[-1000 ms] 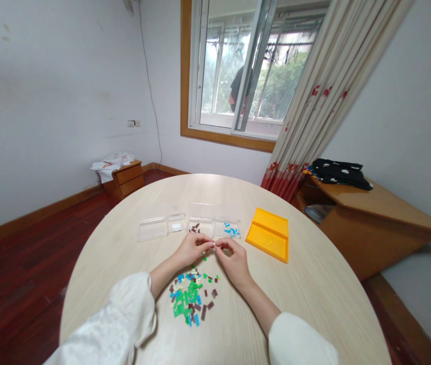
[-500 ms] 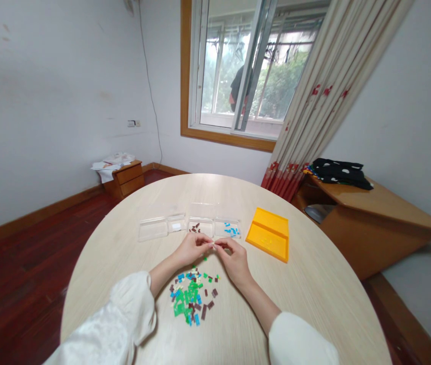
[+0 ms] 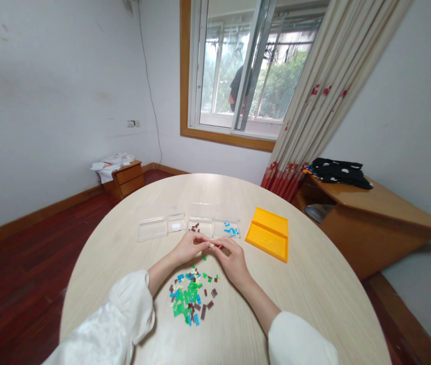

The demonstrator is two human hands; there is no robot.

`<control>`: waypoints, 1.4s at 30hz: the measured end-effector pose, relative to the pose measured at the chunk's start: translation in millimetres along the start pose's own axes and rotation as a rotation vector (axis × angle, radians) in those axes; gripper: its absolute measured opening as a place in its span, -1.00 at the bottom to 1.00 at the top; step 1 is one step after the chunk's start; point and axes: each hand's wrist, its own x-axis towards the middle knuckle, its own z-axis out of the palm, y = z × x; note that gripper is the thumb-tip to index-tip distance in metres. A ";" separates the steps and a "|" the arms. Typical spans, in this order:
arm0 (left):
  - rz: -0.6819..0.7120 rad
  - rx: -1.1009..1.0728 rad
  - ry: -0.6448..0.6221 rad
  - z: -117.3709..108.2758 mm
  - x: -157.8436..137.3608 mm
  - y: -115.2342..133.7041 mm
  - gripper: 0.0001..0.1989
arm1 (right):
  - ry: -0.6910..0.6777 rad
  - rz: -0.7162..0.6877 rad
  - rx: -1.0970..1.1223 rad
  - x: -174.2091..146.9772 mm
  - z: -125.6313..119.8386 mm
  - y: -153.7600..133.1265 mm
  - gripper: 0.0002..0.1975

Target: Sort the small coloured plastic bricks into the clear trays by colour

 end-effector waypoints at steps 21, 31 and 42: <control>0.023 0.000 0.018 3.8 -1.3 3.4 -0.74 | 0.039 0.111 0.015 1.3 -0.6 -4.2 -0.88; 0.174 0.254 0.154 4.7 -2.2 -2.3 -0.83 | 0.042 0.180 0.073 2.3 1.1 1.9 -0.83; 0.356 0.551 0.119 3.3 -8.3 7.0 -0.87 | 0.051 0.150 0.076 2.7 0.0 2.4 -0.87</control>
